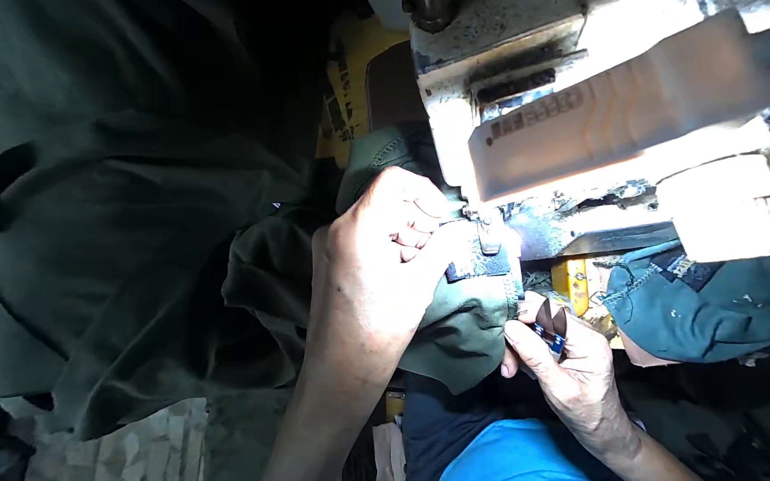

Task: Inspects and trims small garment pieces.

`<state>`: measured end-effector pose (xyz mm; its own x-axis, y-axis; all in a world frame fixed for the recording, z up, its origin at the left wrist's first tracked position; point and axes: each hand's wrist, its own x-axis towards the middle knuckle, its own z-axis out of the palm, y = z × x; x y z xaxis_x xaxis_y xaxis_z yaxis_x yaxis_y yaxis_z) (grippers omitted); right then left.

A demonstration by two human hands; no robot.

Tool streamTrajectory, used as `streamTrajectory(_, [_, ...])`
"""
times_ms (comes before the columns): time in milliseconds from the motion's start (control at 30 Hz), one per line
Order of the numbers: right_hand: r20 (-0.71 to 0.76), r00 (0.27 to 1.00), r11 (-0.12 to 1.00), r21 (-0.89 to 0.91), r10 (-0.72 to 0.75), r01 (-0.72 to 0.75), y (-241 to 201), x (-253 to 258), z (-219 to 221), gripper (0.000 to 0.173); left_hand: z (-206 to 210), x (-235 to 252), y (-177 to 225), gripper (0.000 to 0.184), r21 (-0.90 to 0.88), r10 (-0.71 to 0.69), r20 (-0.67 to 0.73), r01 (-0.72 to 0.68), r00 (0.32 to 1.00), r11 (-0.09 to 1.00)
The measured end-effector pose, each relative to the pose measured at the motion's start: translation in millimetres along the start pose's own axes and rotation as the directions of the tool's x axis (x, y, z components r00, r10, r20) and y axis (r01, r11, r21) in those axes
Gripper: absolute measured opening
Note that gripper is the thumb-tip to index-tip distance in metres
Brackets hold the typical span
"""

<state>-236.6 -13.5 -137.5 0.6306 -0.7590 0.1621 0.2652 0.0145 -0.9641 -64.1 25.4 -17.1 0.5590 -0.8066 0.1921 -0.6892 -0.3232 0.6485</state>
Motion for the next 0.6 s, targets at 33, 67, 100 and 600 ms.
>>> streamTrajectory(33, [-0.001, 1.0, 1.0, 0.003, 0.0, 0.0, -0.1, -0.1, 0.1, 0.015, -0.3, 1.2, -0.9, 0.024, -0.009, 0.008, 0.006, -0.007, 1.0, 1.0])
streamTrajectory(67, [-0.001, 1.0, 1.0, 0.002, 0.0, 0.0, -0.5, -0.4, 0.1, 0.015, -0.7, 1.9, -1.2, 0.024, -0.013, 0.011, 0.012, -0.011, 1.0, 1.0])
streamTrajectory(100, [-0.003, 1.0, 1.0, 0.001, 0.001, -0.001, -1.0, -0.8, 0.2, 0.014, -0.9, 1.8, -0.8, 0.023, -0.014, 0.011, 0.015, -0.011, 1.0, 1.0])
streamTrajectory(600, [0.055, 0.995, 0.997, -0.006, -0.077, 0.077, -17.2, -2.5, 8.2, 0.012, 11.7, -46.8, 9.7, 0.018, 0.271, 0.257, -0.13, -0.215, 0.958, 0.938])
